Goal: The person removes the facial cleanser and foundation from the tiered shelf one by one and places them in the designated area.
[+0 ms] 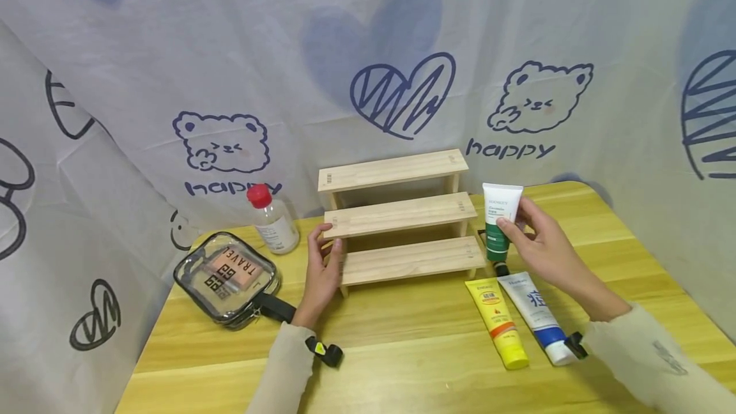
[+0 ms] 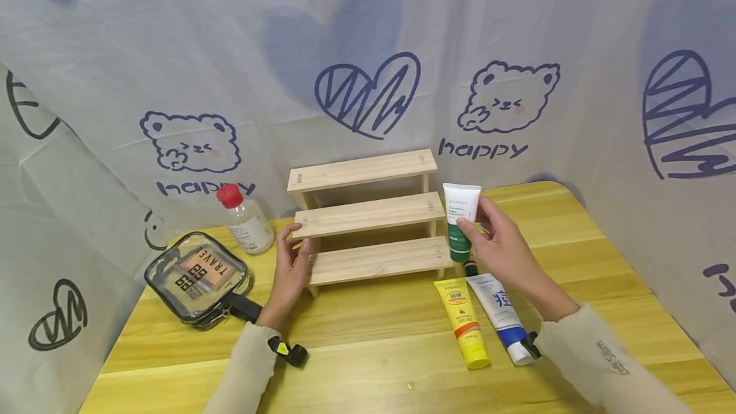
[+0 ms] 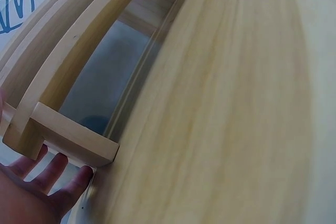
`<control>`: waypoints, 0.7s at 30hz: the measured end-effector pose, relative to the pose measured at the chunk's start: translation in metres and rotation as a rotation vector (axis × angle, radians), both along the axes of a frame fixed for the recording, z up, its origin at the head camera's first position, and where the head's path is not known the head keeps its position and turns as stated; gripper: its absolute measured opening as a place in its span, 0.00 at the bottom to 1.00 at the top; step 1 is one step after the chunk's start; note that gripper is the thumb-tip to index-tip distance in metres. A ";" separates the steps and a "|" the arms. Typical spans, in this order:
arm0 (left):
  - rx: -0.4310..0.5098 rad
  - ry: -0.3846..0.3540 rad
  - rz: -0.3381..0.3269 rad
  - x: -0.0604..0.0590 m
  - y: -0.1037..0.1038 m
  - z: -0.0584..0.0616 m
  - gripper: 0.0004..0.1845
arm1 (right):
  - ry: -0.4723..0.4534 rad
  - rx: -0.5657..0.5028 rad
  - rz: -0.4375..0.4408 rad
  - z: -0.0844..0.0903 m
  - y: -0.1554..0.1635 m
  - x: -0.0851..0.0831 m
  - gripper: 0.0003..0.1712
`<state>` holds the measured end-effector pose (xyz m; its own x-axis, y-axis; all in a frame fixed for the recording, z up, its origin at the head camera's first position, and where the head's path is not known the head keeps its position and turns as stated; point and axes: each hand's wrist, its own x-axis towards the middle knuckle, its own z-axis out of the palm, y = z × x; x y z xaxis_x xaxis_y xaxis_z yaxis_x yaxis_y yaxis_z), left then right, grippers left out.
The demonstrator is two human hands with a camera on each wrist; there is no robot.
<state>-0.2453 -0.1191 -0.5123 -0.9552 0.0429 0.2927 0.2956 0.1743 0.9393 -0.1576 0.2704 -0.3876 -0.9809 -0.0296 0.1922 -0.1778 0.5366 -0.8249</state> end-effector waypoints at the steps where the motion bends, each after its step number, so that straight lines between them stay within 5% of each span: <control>1: -0.001 0.002 -0.001 0.000 0.000 0.000 0.23 | -0.001 0.007 -0.007 -0.002 0.003 0.001 0.30; 11: -0.007 0.009 -0.003 0.001 0.000 0.001 0.23 | -0.028 0.023 -0.055 -0.018 0.028 0.013 0.31; 21: 0.000 0.006 -0.007 0.000 0.001 0.000 0.23 | -0.134 0.158 -0.052 -0.036 0.060 0.013 0.33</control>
